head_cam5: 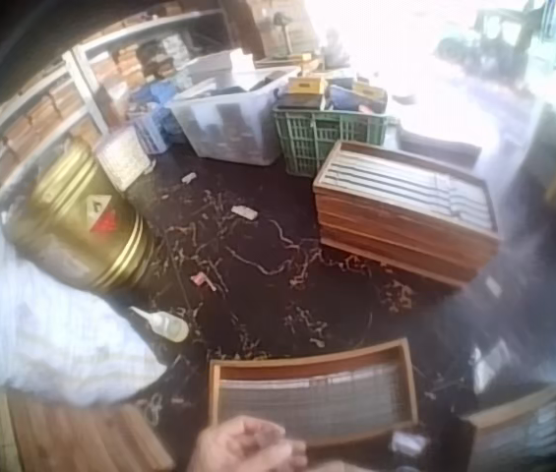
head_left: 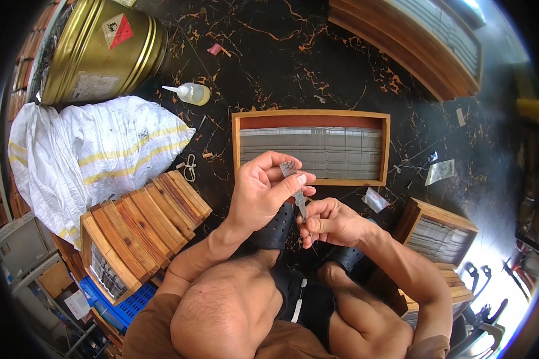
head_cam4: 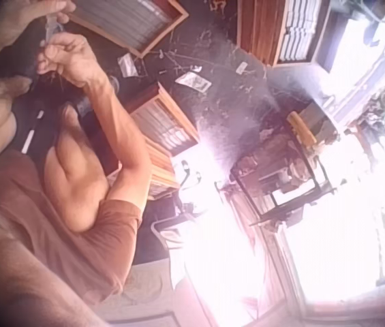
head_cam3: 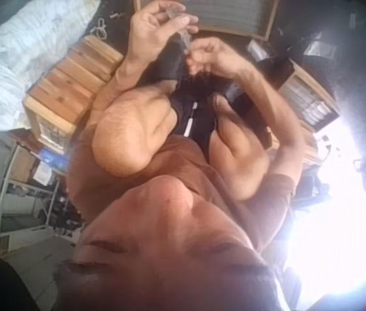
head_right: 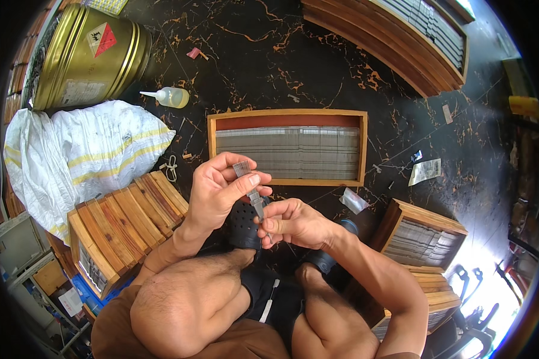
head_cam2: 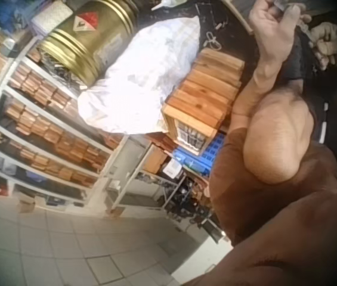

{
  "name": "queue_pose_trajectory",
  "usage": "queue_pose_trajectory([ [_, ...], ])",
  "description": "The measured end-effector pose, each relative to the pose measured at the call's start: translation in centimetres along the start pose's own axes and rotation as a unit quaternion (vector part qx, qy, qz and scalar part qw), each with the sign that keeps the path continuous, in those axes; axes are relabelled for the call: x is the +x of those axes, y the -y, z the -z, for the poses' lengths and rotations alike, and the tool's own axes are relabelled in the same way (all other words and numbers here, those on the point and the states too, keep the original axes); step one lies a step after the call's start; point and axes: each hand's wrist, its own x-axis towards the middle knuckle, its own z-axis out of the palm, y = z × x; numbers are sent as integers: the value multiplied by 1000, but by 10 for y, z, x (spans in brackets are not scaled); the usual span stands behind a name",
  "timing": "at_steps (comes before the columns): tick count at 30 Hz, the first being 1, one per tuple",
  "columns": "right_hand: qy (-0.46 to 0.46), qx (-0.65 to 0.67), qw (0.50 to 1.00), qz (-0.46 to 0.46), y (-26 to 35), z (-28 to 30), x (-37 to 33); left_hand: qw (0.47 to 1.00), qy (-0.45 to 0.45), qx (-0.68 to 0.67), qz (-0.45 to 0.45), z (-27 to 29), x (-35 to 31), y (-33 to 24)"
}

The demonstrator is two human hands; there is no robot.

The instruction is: The person sits on the floor and assembles wooden frames by inserting thin metal strips into slots. They handle multiple frames, placing them aside after each assembly.

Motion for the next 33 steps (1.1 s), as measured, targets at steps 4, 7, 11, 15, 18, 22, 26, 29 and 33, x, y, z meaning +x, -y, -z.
queue_pose_trajectory([
  [4, -8, -5, 1000, 8, 1, 0, -1, 1000, -7, 16, 14, -2, 1, -3],
  [7, -18, -5, 1000, 4, 0, -2, -1, 1000, -15, 8, 0, -1, 0, 1],
  [11, -21, 0, 1000, 1, 0, -2, 0, 1000, -16, 26, -7, -2, 0, 2],
  [15, -17, 12, 1000, -2, 0, -4, -1, 999, -16, 27, -10, -3, 0, 3],
  [18, -20, 26, 999, -4, 1, -8, -3, 1000, -16, 23, -6, -2, 1, 3],
  [22, -42, 27, 999, 15, 0, -18, -7, 1000, -13, 21, 5, 0, 0, 2],
  [26, -96, -29, 995, 27, 3, -41, -13, 1000, 24, 15, -1, 1, -4, -6],
  [29, -128, -74, 989, 26, 2, -56, -17, 998, 57, 6, -18, 3, -8, -7],
  [33, -106, -58, 992, 26, 2, -81, -29, 994, 98, 29, -32, 4, -19, -22],
])
